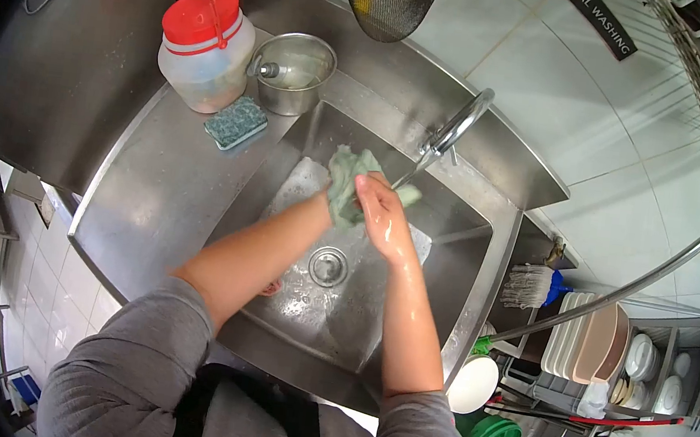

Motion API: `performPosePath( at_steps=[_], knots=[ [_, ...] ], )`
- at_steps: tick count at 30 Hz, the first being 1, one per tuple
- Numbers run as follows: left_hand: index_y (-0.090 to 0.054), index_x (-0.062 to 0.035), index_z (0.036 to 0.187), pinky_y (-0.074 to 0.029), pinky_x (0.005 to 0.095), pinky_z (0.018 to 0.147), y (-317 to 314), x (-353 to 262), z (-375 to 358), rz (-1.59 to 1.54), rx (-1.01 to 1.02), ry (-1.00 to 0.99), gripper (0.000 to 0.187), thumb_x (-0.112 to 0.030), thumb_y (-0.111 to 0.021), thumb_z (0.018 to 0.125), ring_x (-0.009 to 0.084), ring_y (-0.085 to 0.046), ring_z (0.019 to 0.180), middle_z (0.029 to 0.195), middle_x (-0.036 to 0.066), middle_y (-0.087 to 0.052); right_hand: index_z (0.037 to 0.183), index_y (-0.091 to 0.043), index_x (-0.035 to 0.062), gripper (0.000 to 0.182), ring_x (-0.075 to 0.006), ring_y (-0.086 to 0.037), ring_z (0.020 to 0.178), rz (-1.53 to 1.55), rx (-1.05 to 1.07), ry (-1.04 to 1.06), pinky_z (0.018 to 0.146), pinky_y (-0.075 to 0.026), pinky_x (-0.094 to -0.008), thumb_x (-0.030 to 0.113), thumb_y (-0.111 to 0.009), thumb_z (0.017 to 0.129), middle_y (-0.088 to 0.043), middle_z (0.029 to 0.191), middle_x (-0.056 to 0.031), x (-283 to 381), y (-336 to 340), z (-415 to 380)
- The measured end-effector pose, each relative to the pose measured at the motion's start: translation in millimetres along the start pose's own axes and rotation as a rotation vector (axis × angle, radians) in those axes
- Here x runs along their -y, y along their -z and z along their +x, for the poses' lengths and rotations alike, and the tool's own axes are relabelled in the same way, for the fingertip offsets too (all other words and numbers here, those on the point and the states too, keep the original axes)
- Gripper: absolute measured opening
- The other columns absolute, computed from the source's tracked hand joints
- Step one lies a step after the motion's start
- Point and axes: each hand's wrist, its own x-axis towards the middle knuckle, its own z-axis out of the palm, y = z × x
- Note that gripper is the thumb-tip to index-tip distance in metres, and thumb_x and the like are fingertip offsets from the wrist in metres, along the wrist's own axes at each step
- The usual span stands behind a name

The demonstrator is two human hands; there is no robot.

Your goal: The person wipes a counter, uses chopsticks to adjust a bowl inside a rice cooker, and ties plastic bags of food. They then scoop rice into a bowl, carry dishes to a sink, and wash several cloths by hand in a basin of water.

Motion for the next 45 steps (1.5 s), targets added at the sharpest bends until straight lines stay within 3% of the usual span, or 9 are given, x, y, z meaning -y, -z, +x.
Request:
performPosePath(
  at_steps=[4, 9, 15, 19, 26, 30, 34, 39, 45],
  knots=[
    [-0.055, -0.009, 0.116, -0.047, 0.0335, 0.09, -7.6, 30.9, -4.8, 0.844, 0.698, -0.563, 0.029, -0.026, -0.043, 0.096, 0.0191, -0.058, 0.099, 0.107, 0.006, -0.059, 0.124, -0.056, 0.0004, 0.045, -0.0204, -0.055, 0.107, -0.997, -0.588, 0.31, 0.093, -0.042, -0.0308, 0.035, -0.055, 0.096, -0.058, 0.121, -0.0123, -68.5, 16.5, 22.8],
    [-0.05, -0.0066, 0.132, -0.044, 0.0357, 0.1, 52.5, -10.6, 12.7, 0.152, 0.683, 0.271, 0.042, -0.03, -0.043, 0.098, 0.0232, -0.056, 0.113, 0.129, 0.012, -0.056, 0.112, -0.063, -0.0025, 0.035, -0.0182, -0.055, 0.108, -0.096, -0.277, -0.181, 0.089, -0.044, -0.0317, 0.025, -0.063, 0.091, -0.057, 0.124, -0.0156, -78.9, 47.7, 2.9],
    [-0.046, -0.0003, 0.134, -0.043, 0.0383, 0.101, 174.5, -31.1, 29.9, 2.042, -0.083, -0.404, 0.053, -0.014, -0.061, 0.085, 0.0294, -0.059, 0.111, 0.12, 0.018, -0.059, 0.102, -0.068, 0.0042, 0.018, -0.0094, -0.058, 0.081, -0.162, -0.489, 0.299, 0.079, -0.047, -0.0247, 0.017, -0.067, 0.088, -0.064, 0.092, -0.0009, -50.9, 21.3, 7.3],
    [-0.047, -0.0035, 0.133, -0.044, 0.0369, 0.097, 54.0, 49.9, -5.3, 1.295, -0.055, -1.077, 0.064, -0.016, -0.072, 0.075, 0.0329, -0.058, 0.113, 0.119, 0.022, -0.059, 0.109, -0.061, 0.004, 0.024, -0.0192, -0.063, 0.091, 0.003, -0.375, 0.073, 0.084, -0.051, -0.0316, 0.022, -0.061, 0.093, -0.063, 0.104, -0.0083, -22.2, -43.0, 8.2],
    [-0.054, -0.0007, 0.124, -0.048, 0.0331, 0.086, 2.1, 42.7, -6.1, 0.785, 0.008, -0.656, 0.049, -0.002, -0.066, 0.076, 0.0244, -0.061, 0.103, 0.112, 0.014, -0.064, 0.116, -0.047, 0.0086, 0.032, -0.0251, -0.059, 0.108, 0.802, -0.956, 0.023, 0.087, -0.053, -0.0389, 0.03, -0.058, 0.095, -0.057, 0.119, -0.0121, -45.1, -4.2, 1.9],
    [-0.053, -0.0026, 0.124, -0.051, 0.0291, 0.083, 1.4, 50.3, -11.1, 0.6, 0.286, -0.426, 0.044, 0.004, -0.064, 0.081, 0.0165, -0.06, 0.1, 0.111, 0.007, -0.063, 0.121, -0.054, 0.0113, 0.046, -0.0296, -0.056, 0.112, 1.428, -0.421, 0.071, 0.097, -0.045, -0.0461, 0.049, -0.049, 0.094, -0.055, 0.126, -0.0117, -68.8, -13.2, -3.9],
    [-0.04, -0.0037, 0.137, -0.048, 0.0341, 0.093, 7.2, -8.0, -70.6, 1.525, 0.436, -0.544, 0.062, -0.002, -0.069, 0.082, 0.0223, -0.058, 0.11, 0.136, 0.013, -0.045, 0.119, -0.057, 0.01, 0.049, -0.0299, -0.057, 0.11, 1.227, -0.399, 0.008, 0.098, -0.044, -0.0454, 0.052, -0.049, 0.093, -0.059, 0.121, -0.0122, -55.8, 20.6, -5.3],
    [-0.045, -0.01, 0.135, -0.049, 0.0425, 0.092, 20.1, -2.2, -43.8, 0.31, 0.483, 0.425, 0.08, -0.071, -0.049, 0.083, 0.0251, -0.06, 0.108, 0.131, 0.011, -0.051, 0.084, -0.067, 0.0032, 0.011, -0.0163, -0.062, 0.087, -0.135, -0.489, 0.431, 0.08, -0.049, -0.0319, 0.013, -0.068, 0.087, -0.067, 0.1, -0.0091, -11.8, -21.5, -12.1],
    [-0.064, -0.0049, 0.105, -0.053, 0.0324, 0.073, -6.7, 29.0, -24.2, 0.212, 0.226, -0.032, 0.037, -0.037, -0.064, 0.087, 0.0178, -0.064, 0.08, 0.092, 0.006, -0.066, 0.081, -0.059, 0.0051, 0.017, -0.0132, -0.056, 0.062, 0.26, -0.703, 0.142, 0.058, -0.047, -0.0293, 0.019, -0.063, 0.091, -0.059, 0.072, -0.0007, -23.2, -22.8, -9.6]
  ],
)
